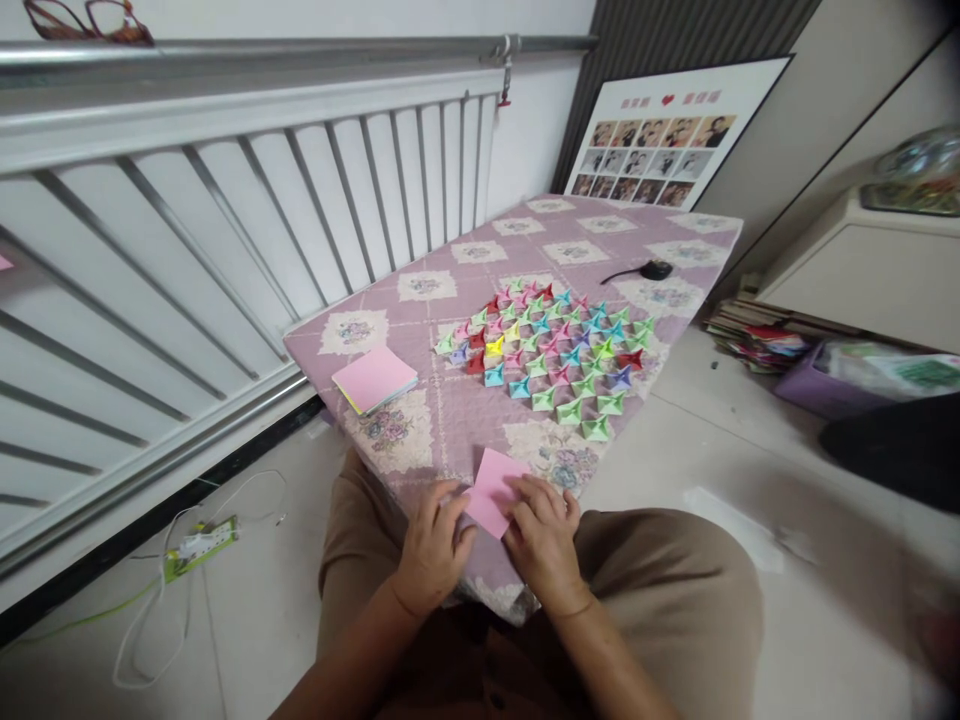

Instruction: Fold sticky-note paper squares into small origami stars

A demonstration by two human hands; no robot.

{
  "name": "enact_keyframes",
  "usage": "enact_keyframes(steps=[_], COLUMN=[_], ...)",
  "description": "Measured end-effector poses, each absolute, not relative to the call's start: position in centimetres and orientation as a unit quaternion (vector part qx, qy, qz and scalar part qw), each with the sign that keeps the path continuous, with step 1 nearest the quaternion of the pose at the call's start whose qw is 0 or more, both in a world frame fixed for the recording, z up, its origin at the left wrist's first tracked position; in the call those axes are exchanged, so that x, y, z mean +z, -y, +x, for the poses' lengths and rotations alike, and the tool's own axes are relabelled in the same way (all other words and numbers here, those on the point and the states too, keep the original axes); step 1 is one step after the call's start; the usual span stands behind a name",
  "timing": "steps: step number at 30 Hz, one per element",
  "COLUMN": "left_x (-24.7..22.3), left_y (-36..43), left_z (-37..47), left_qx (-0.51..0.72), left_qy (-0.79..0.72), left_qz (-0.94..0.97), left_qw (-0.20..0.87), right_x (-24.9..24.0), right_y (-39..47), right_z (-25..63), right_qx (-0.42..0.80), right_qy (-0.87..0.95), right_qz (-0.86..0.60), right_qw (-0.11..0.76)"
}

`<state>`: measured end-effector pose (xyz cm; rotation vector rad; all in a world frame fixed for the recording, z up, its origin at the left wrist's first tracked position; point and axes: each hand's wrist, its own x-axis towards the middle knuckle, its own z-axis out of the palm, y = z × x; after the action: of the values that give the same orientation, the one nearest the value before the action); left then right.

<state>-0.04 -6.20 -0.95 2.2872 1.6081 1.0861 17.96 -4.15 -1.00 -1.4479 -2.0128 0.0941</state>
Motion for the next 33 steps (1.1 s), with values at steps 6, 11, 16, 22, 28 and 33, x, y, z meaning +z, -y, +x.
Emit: enact_keyframes(steps=[6, 11, 16, 22, 28, 33], left_x=[-0.4, -1.0, -1.6, -1.2, -0.8, -0.5], left_y=[5.4, 6.0, 6.5, 6.6, 6.4, 6.1], left_z=[0.2, -0.7, -1.5, -1.3, -0.9, -1.1], left_qx=[0.283, 0.253, 0.248, 0.221, 0.201, 0.200], left_qy=[-0.525, -0.540, -0.553, -0.539, -0.567, -0.627], left_qz=[0.799, 0.795, 0.787, 0.806, 0.788, 0.739], left_qw=[0.081, 0.109, 0.115, 0.107, 0.131, 0.146], right_x=[-1.1, -1.6, -1.4, -1.1, -1.5, -1.7], right_y=[4.4, 4.8, 4.9, 4.9, 4.7, 4.3], right_z=[18.2, 19.0, 19.2, 18.6, 18.5, 18.5], right_qx=[0.044, 0.111, 0.132, 0.120, 0.134, 0.134], right_qy=[0.784, 0.803, 0.822, 0.850, 0.836, 0.807], right_qz=[-0.534, -0.506, -0.481, -0.450, -0.460, -0.497], right_qw=[0.315, 0.296, 0.277, 0.245, 0.267, 0.291])
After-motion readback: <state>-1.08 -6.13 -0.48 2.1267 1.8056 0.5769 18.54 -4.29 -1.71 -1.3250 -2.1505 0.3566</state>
